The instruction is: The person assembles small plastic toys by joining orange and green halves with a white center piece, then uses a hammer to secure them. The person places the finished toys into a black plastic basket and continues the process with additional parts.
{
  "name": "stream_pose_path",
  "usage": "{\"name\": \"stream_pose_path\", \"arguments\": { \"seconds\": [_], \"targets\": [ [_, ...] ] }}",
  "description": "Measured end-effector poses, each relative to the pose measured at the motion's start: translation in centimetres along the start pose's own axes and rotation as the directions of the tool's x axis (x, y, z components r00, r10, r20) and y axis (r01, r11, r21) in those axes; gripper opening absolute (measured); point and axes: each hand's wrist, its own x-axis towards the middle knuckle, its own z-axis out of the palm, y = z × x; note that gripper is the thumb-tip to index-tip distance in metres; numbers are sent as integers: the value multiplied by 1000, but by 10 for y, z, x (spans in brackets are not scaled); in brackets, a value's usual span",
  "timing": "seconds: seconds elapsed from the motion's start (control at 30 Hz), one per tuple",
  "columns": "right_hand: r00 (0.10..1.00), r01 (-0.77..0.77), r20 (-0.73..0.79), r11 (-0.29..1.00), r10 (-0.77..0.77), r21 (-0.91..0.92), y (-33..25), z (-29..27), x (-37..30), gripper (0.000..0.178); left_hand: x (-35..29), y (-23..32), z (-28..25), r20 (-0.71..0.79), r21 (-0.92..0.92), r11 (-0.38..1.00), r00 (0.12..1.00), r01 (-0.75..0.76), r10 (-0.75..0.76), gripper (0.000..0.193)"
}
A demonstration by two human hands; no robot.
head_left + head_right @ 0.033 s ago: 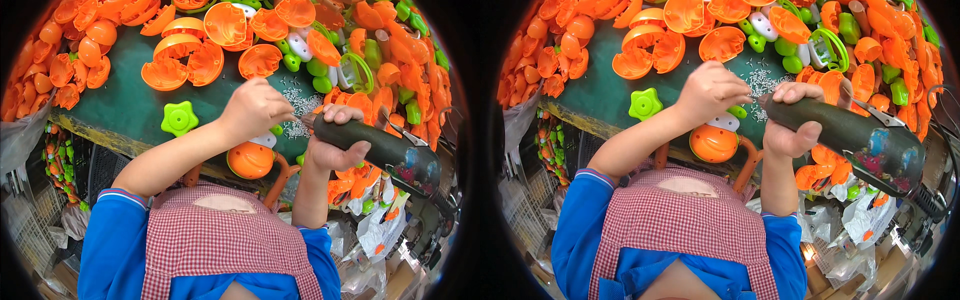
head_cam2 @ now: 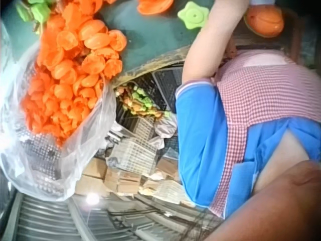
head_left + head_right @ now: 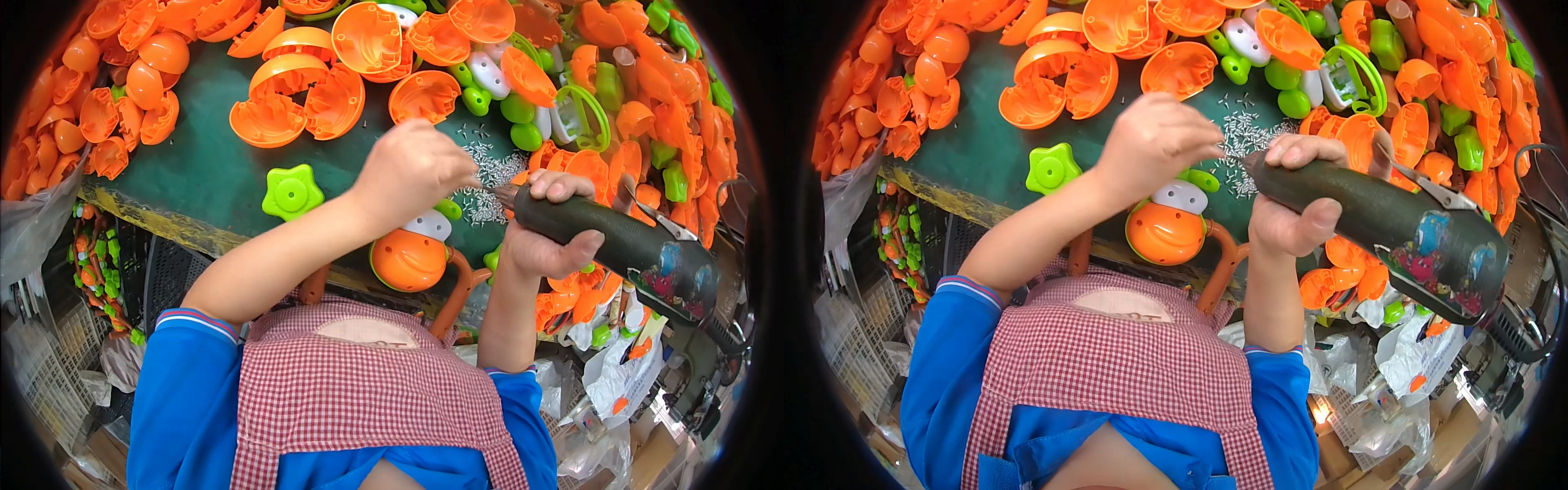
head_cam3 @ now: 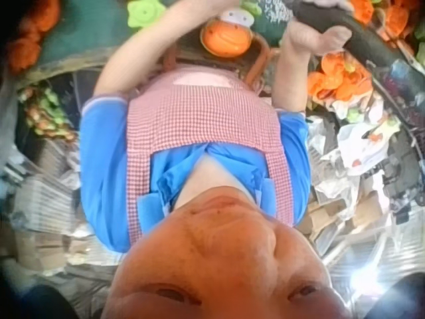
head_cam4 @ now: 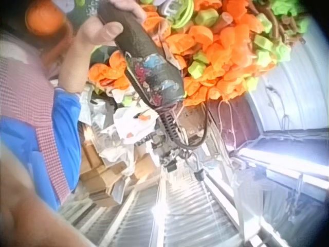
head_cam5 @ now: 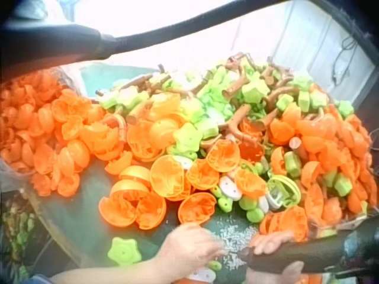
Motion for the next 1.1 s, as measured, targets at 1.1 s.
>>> {"name": "stream_pose_path", "arguments": {
  "seconds": [1.1],
  "targets": [
    [983,-170,114,943,143,285,-50,25,-14,86,-64,43,-74,282,128,947,905,294,-319,78]
  ]
}}
